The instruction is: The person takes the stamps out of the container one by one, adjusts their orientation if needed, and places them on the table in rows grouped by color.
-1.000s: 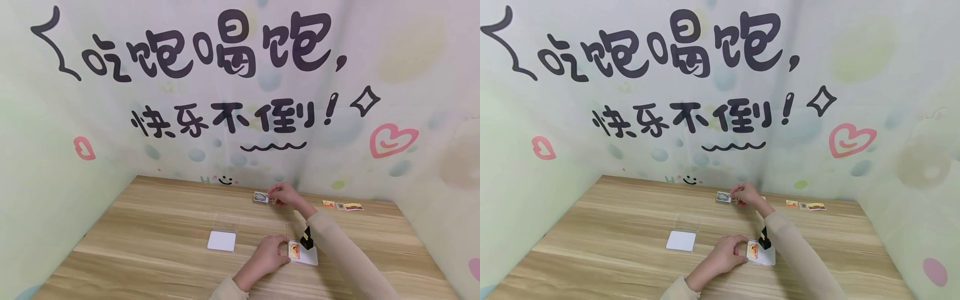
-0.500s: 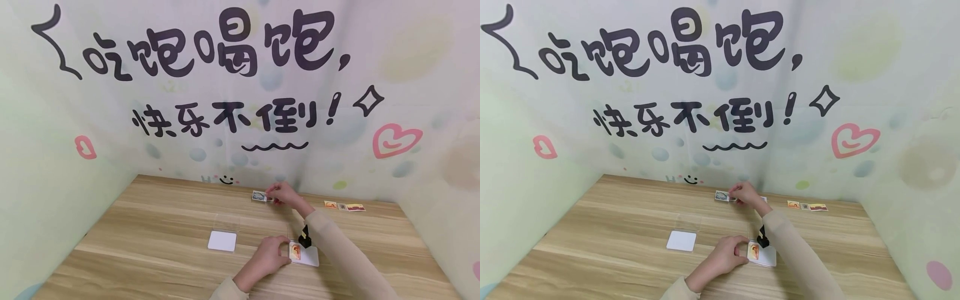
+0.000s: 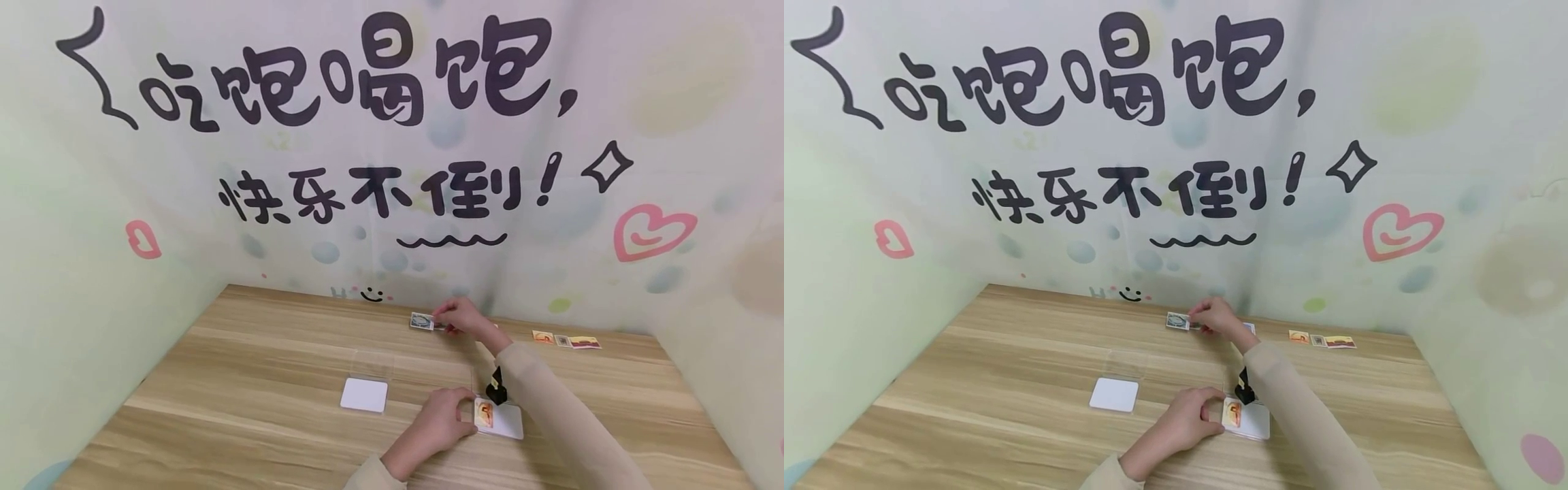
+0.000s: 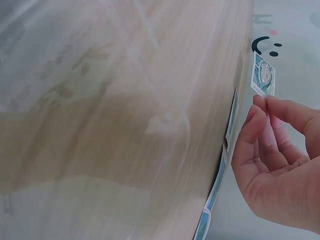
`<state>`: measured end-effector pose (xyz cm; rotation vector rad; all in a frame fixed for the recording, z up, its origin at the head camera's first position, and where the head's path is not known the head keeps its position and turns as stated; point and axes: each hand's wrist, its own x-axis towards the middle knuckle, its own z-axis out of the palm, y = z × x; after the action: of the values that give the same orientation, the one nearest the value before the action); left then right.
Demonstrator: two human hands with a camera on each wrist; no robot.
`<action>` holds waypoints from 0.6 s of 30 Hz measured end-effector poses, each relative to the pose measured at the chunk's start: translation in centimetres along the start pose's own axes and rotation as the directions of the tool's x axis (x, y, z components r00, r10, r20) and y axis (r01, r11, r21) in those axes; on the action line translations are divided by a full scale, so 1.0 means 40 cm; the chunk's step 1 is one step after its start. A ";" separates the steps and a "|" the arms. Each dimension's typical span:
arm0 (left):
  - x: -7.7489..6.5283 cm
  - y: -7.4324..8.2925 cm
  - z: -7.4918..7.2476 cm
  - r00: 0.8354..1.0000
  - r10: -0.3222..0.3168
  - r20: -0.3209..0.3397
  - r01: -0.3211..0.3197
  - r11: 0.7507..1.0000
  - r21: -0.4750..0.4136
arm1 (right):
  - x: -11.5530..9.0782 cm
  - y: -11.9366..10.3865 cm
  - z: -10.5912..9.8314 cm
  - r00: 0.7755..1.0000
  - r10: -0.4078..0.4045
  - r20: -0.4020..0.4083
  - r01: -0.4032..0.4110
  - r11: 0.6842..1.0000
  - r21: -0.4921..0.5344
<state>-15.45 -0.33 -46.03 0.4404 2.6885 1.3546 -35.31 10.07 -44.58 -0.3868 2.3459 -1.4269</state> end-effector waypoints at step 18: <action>-0.004 0.004 -0.004 1.000 0.014 -0.007 -0.014 1.000 -0.001 | 0.014 -0.015 0.014 0.999 0.037 -0.026 -0.037 0.999 0.003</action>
<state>-15.30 -0.43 -45.81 0.4558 2.6955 1.3637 -35.53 9.15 -44.38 -0.3246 2.3589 -1.4266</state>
